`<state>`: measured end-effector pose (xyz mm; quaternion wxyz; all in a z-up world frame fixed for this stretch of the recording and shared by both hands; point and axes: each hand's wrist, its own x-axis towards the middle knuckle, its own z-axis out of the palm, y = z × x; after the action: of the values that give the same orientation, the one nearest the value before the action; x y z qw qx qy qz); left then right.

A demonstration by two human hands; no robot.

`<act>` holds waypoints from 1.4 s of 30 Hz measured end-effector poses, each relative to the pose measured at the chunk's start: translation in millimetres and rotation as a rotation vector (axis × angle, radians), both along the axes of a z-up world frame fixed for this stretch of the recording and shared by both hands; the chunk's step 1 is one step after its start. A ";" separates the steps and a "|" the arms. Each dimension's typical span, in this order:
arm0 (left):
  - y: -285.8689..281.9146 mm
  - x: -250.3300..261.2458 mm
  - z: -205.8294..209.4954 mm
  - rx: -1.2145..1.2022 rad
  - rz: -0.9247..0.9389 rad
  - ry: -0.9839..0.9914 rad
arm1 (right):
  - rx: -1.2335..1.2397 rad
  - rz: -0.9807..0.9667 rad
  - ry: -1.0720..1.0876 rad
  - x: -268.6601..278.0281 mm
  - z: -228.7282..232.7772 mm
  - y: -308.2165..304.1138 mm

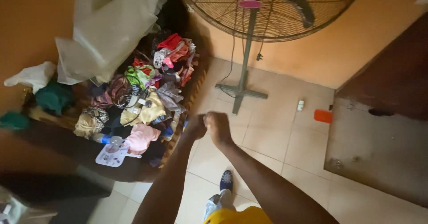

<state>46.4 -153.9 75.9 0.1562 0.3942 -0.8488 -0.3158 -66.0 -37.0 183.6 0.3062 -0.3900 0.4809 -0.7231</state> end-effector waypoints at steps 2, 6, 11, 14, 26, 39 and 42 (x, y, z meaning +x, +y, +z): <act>-3.1 12.8 3.9 0.104 0.040 -0.060 | 0.085 0.101 0.047 13.4 -15.5 -13.1; -21.0 -8.4 -18.3 0.159 0.065 -0.111 | 0.174 0.086 0.163 -1.7 -14.2 -40.5; -38.8 -56.7 -51.9 0.107 -0.044 -0.212 | 0.268 0.004 0.131 -30.5 20.7 -51.2; -27.1 -85.6 -18.2 0.129 -0.116 -0.233 | 0.339 -0.082 0.279 -52.7 41.8 -48.7; -47.5 -103.5 106.7 0.121 -0.258 -0.358 | 0.075 -0.024 -0.174 -63.8 108.7 -54.8; -14.2 -147.6 -58.6 0.035 -0.388 -0.103 | 0.354 -0.283 0.340 -80.8 22.5 -15.1; 7.7 -169.0 -43.2 -0.141 -0.572 -0.055 | 0.529 -0.342 0.470 -86.4 37.6 -6.3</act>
<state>-122.7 -146.2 32.8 0.0647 0.1358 -0.9492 -0.2764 -152.4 -43.4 221.2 0.1529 -0.3669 0.7655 -0.5060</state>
